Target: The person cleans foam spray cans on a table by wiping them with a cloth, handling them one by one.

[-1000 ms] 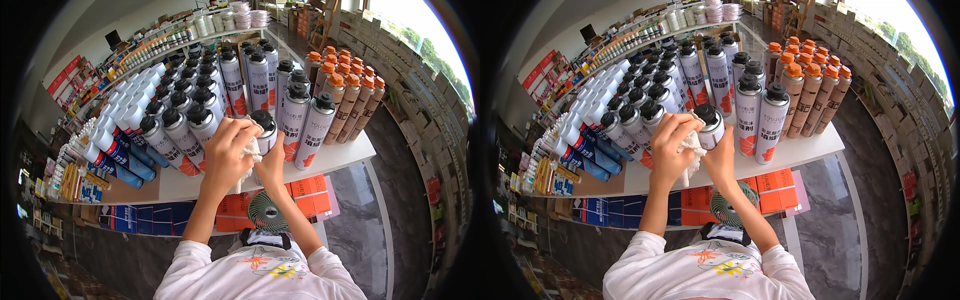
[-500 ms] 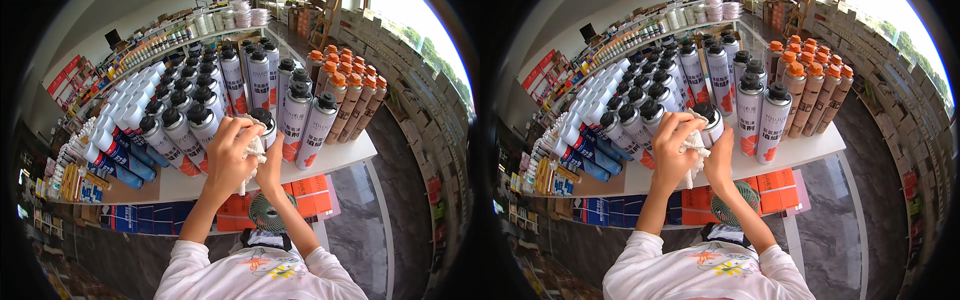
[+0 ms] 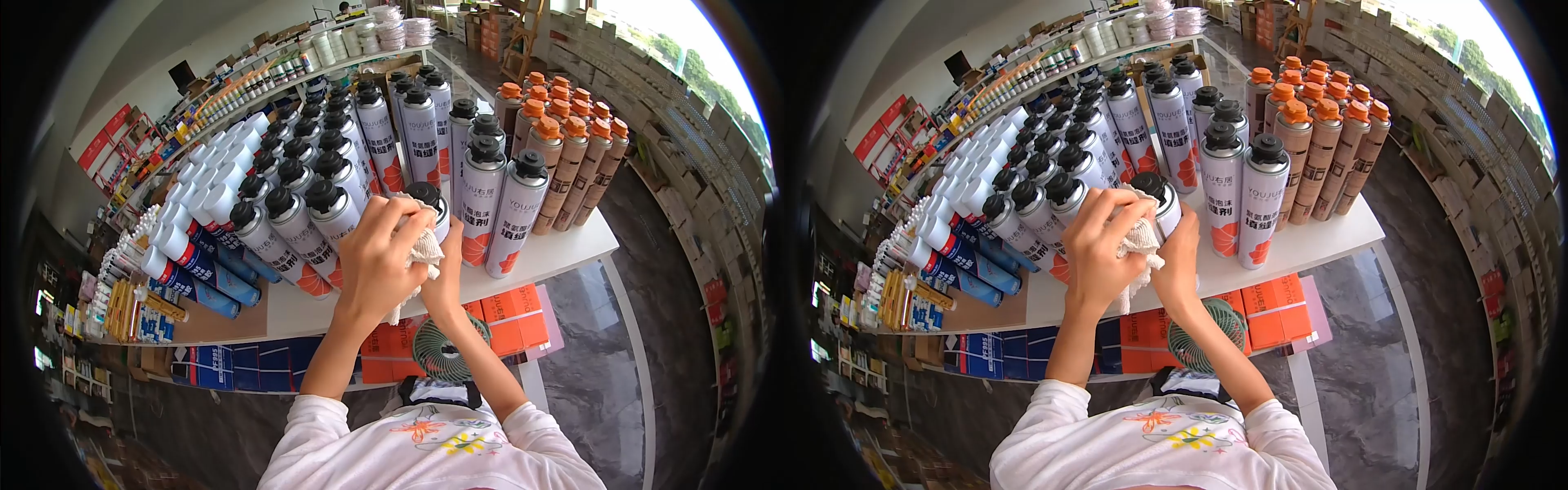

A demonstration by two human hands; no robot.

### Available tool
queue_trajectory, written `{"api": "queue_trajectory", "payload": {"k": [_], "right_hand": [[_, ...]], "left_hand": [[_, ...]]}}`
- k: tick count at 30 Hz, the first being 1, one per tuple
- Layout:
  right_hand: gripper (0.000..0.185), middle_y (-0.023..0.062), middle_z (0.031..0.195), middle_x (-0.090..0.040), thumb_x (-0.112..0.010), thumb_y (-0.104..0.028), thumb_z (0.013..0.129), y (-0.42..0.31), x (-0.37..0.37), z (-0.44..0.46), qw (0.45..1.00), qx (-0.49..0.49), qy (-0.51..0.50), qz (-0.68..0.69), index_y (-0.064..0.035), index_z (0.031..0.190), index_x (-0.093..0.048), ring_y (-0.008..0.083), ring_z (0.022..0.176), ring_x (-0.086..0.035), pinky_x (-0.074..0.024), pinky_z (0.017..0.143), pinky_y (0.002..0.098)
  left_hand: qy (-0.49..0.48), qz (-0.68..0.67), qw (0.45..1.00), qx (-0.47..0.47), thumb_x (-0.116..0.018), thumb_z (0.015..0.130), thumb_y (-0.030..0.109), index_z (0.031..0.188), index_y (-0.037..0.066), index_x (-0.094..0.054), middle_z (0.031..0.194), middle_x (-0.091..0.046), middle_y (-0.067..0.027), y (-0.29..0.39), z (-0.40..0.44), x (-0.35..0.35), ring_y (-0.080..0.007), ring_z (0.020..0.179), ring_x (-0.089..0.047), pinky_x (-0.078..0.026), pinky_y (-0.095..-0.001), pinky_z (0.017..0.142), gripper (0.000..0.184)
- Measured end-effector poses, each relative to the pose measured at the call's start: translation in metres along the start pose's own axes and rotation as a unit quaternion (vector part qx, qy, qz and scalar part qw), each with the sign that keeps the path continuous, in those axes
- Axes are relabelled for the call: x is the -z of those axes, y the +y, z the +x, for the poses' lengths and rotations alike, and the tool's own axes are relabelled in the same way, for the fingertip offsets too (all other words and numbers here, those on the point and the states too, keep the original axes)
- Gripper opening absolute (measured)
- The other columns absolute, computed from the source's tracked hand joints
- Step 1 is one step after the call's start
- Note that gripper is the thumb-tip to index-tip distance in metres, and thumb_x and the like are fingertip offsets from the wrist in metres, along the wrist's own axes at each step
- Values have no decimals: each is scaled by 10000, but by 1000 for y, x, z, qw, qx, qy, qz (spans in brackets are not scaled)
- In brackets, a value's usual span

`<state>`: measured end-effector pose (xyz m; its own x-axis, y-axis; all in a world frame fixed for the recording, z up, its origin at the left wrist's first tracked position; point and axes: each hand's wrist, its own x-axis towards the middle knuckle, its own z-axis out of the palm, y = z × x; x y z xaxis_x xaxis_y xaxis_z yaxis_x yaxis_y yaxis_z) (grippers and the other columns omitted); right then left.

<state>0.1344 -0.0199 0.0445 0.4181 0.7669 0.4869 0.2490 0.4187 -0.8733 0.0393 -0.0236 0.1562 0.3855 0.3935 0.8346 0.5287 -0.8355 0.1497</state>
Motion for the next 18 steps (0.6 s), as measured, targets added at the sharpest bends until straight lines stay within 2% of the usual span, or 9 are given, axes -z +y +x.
{"api": "queue_trajectory", "payload": {"k": [2,7,10,12,13,14,17,18], "right_hand": [[747,248,1269,-494,-768,-40,763,3,-2,1,999,-26,-6,45,25,1384,-358,437,1203,-489,-409,1009,487],[739,245,1268,-491,-782,-75,781,-5,1,0,1000,-24,-10,11,25,1379,-360,428,1215,-482,-412,1007,482],[753,239,1270,-487,-811,-101,775,-11,1,2,998,-61,-10,2,25,1369,-368,422,1216,-483,-413,1009,481],[772,232,1274,-484,-832,-118,765,-15,-1,3,996,-84,-4,1,25,1366,-369,418,1213,-484,-414,1010,481],[744,240,1271,-488,-817,-134,794,-11,-1,2,997,-77,-10,0,28,1367,-371,418,1210,-487,-411,1013,484],[744,240,1271,-488,-817,-134,794,-12,-1,1,997,-77,-10,0,28,1367,-371,418,1210,-487,-411,1013,484],[611,258,1252,-498,-709,-248,938,-11,0,2,1000,-17,9,-16,38,1364,-377,414,1188,-505,-414,1009,479],[611,258,1252,-498,-709,-248,938,-11,1,1,1000,-19,8,-19,38,1364,-377,414,1188,-505,-414,1009,479]], "left_hand": [[-7,2,1000,8,-691,581,-74,945,61,-727,928,-647,-20,-2,1,-1,-235,799,-600,-508,-365,678,391],[-8,-22,1000,18,-702,572,-101,951,46,-733,923,-646,-37,-6,-2,4,-242,833,-621,-516,-364,700,408],[-18,-39,999,25,-726,579,-90,952,31,-731,912,-645,-60,-14,-6,4,-254,845,-641,-522,-364,718,393],[0,-20,1000,-11,-718,555,-76,975,51,-712,946,-620,-22,-22,-7,4,-224,854,-608,-535,-355,643,439],[-5,-25,1000,8,-736,574,-80,971,33,-730,919,-648,-57,-18,-7,5,-249,829,-638,-521,-355,695,412],[-5,-24,1000,8,-736,574,-80,971,33,-730,919,-648,-57,-14,-6,5,-249,829,-638,-521,-355,695,412],[-19,13,999,-39,-716,566,-89,990,43,-731,929,-650,-45,-7,-3,-3,-243,841,-626,-522,-362,694,445],[-19,10,999,-36,-716,566,-89,990,43,-731,929,-650,-45,-6,-3,-4,-243,841,-626,-522,-362,694,445]]}}
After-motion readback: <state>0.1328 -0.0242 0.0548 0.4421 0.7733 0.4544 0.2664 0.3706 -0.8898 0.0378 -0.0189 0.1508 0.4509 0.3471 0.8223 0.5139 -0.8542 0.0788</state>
